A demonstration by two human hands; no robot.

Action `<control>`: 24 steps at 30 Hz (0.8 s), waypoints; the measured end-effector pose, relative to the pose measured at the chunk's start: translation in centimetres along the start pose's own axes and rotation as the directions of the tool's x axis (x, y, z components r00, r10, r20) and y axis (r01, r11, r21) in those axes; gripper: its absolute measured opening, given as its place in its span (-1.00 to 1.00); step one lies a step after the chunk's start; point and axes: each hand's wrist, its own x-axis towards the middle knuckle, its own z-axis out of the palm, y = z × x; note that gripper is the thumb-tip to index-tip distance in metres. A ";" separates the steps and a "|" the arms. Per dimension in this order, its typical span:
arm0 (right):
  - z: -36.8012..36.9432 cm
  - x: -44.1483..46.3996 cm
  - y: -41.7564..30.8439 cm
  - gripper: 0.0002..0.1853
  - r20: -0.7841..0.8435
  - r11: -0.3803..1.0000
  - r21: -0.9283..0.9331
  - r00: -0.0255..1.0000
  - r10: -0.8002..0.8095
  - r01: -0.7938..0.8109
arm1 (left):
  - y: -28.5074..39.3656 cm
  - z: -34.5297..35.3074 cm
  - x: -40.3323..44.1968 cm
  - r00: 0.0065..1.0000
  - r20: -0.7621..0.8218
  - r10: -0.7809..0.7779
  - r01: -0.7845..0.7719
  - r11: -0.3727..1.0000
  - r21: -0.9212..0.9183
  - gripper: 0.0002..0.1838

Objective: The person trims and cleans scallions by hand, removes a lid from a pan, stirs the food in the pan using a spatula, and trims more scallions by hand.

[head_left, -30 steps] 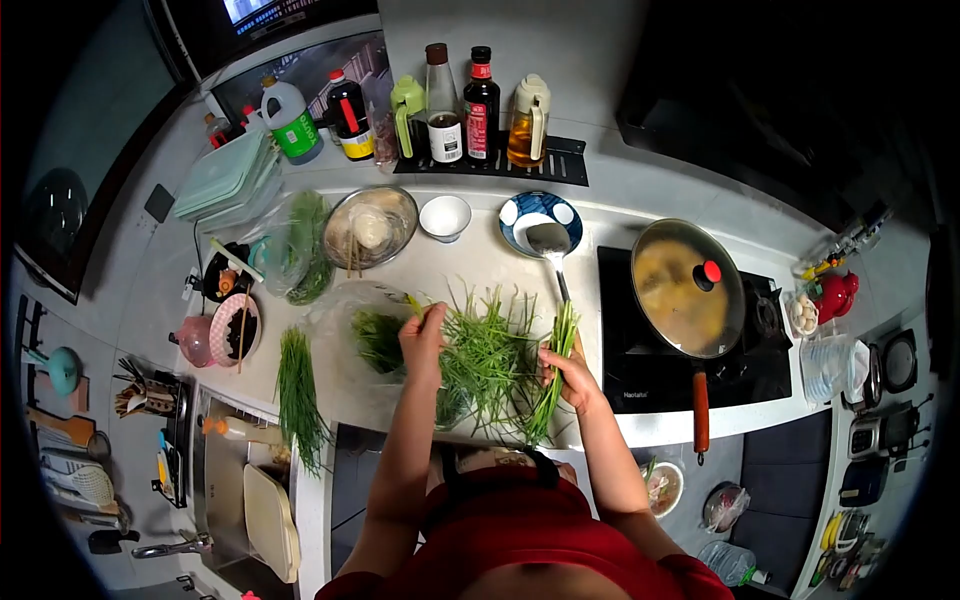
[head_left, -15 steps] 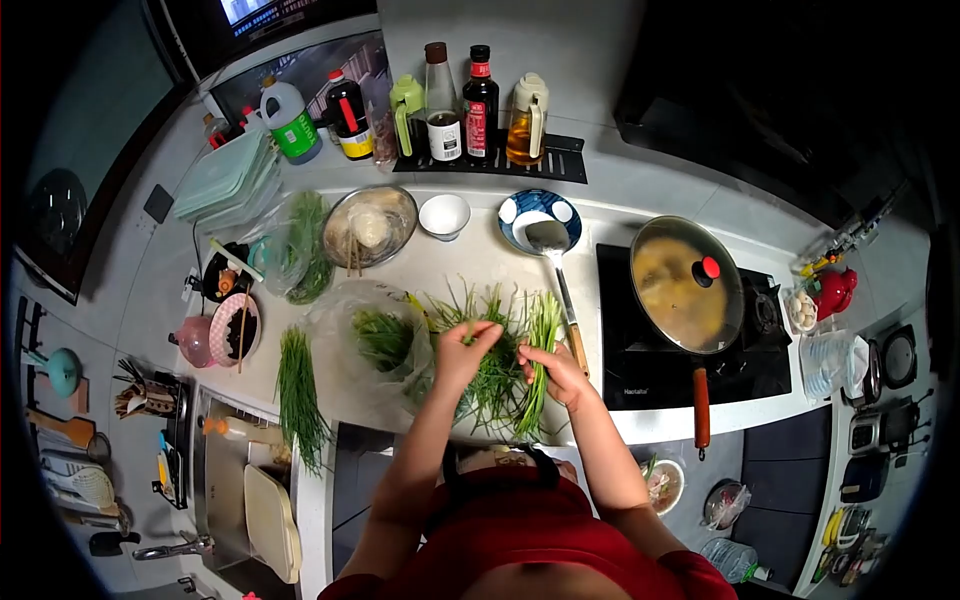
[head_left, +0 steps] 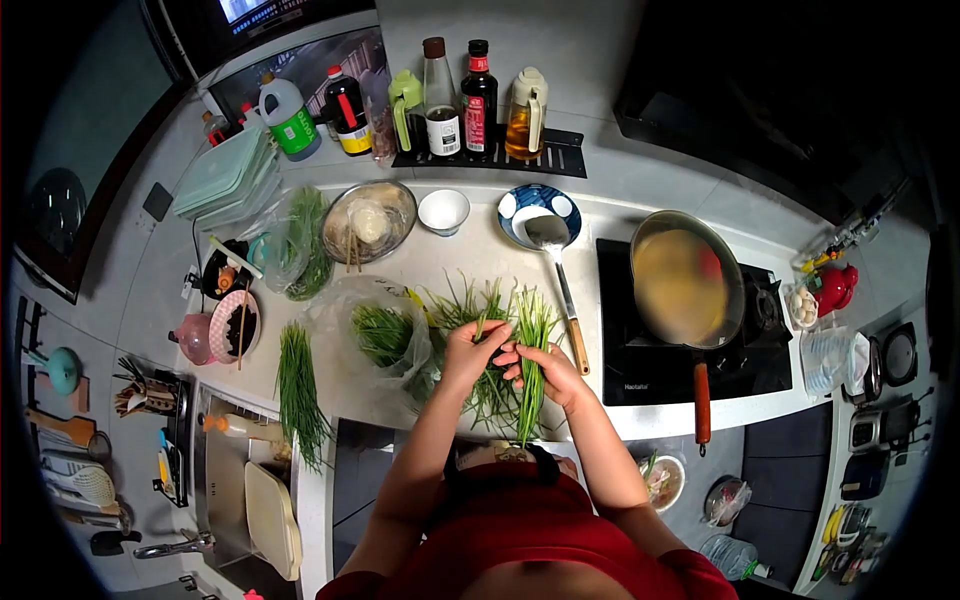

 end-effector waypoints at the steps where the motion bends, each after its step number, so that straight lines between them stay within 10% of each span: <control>1: 0.0 0.0 0.1 -0.76 -0.003 1.000 -0.023 1.000 -0.007 0.007 | -0.1 0.1 0.0 1.000 0.016 0.019 -0.019 1.000 -0.009 -0.84; 15: -2.6 0.4 0.4 -0.66 -0.149 0.969 -0.248 0.988 -0.027 -0.011 | 0.9 -1.3 1.1 0.980 -0.198 0.018 -0.070 0.963 -0.259 -0.86; 24: -6.8 2.5 1.5 -0.79 -0.395 0.995 0.028 0.915 -0.078 0.097 | 3.1 -4.1 1.0 0.970 -0.243 -0.003 -0.066 0.959 -0.277 -0.76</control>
